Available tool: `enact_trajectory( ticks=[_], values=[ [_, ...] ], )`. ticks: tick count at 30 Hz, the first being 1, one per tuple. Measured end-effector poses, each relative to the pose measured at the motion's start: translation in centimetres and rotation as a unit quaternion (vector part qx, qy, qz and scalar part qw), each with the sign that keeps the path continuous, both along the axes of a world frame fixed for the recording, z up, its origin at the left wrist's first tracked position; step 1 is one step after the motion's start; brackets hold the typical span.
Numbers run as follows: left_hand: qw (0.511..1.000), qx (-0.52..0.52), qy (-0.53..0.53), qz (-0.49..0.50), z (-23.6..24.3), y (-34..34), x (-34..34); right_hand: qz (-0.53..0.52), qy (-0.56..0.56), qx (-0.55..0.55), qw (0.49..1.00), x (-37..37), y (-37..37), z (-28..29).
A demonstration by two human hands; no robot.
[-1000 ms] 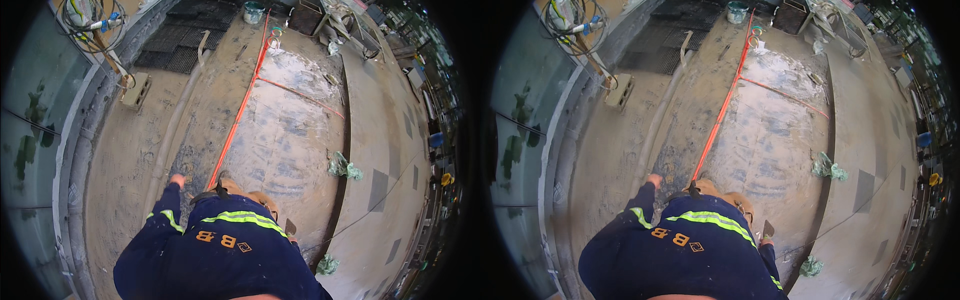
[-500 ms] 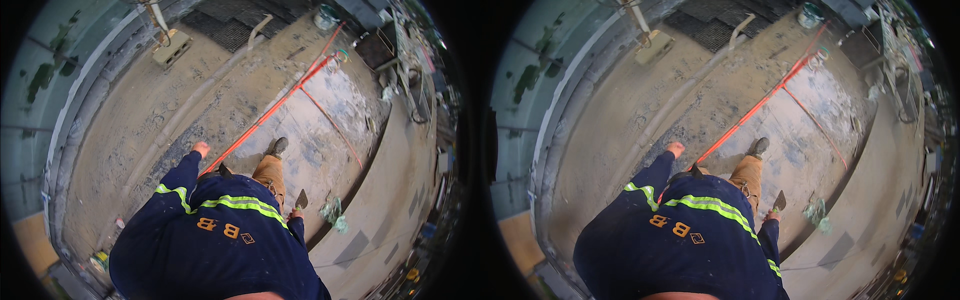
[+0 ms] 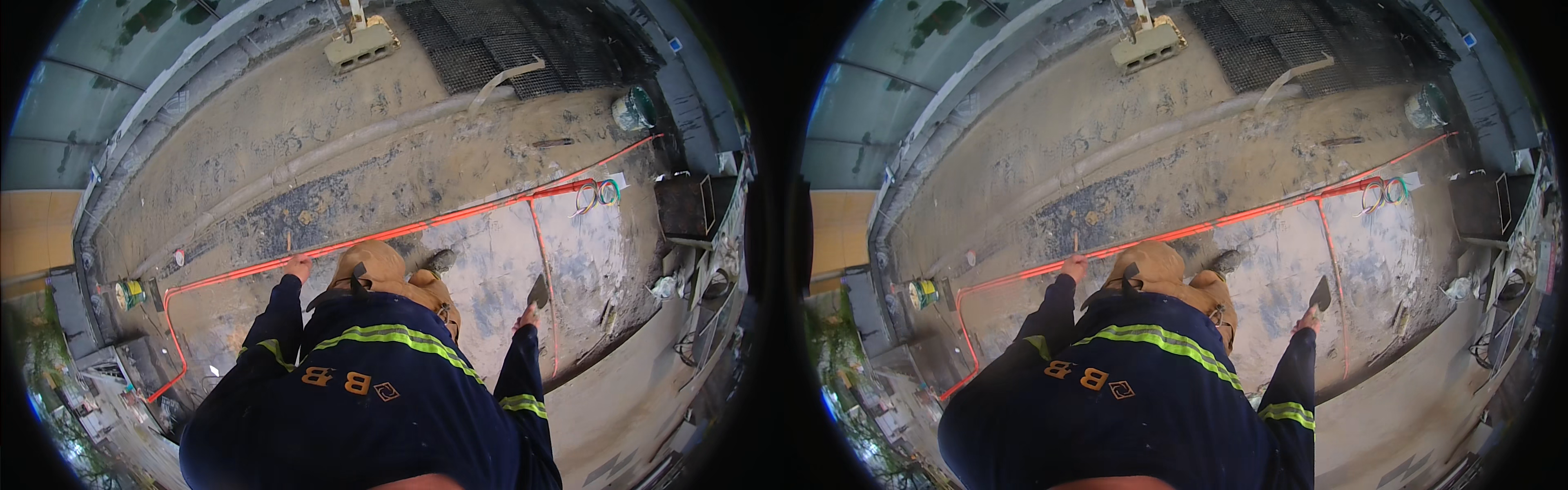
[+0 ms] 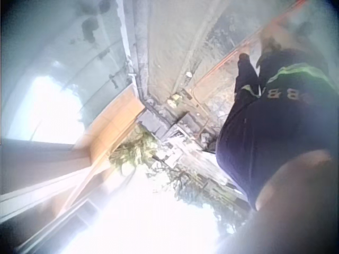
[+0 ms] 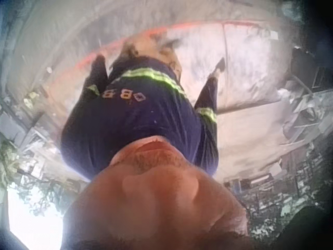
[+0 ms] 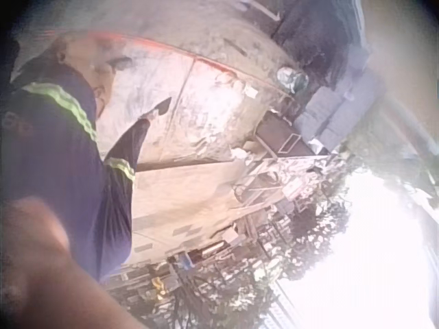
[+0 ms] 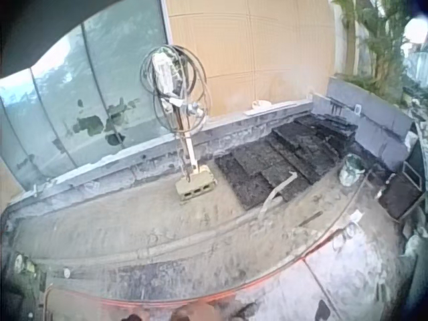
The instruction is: The person uses a trowel and a long straightedge to spread and level wet concrete on a floor. They repeatedly scrape and smooth the surface, moving the straightedge across the area to create a flat finish.
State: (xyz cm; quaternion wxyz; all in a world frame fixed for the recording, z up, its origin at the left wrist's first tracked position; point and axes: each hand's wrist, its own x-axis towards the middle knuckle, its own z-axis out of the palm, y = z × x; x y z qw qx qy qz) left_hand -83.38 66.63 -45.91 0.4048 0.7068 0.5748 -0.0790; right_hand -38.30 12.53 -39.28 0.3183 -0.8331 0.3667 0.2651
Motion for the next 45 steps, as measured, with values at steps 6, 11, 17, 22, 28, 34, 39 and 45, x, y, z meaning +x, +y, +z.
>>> enact_trajectory(
  ticks=[6,11,17,22,28,34,39,45],
  values=[
    [0.999,0.015,0.028,-0.022,4.4,-1.6,5.9,0.080,0.041,0.219,0.972,8.8,6.2,0.5],
    [0.993,-0.060,0.099,0.010,-5.1,1.1,5.4,0.274,0.117,0.130,0.946,8.0,17.0,0.0],
    [0.984,-0.092,-0.041,0.144,-4.0,-0.9,15.0,0.388,0.157,0.078,0.905,8.0,24.9,-4.7],
    [0.957,-0.170,-0.088,0.220,-8.9,-6.1,23.7,0.567,0.113,-0.057,0.814,15.3,26.2,-27.5],
    [0.927,-0.278,-0.056,0.246,-23.8,-14.8,27.6,0.497,-0.051,-0.063,0.864,32.5,34.6,-53.2],
    [0.867,-0.355,-0.057,0.345,-30.5,-20.9,27.3,0.552,-0.173,0.047,0.814,32.9,49.2,-61.9],
    [0.855,-0.359,-0.047,0.371,-29.1,-17.5,28.4,0.552,-0.001,0.100,0.828,4.7,58.2,-59.6],
    [0.706,-0.362,-0.233,0.562,-31.8,-19.0,26.6,0.728,0.099,0.277,0.619,-14.8,61.4,-54.1]
  ],
)
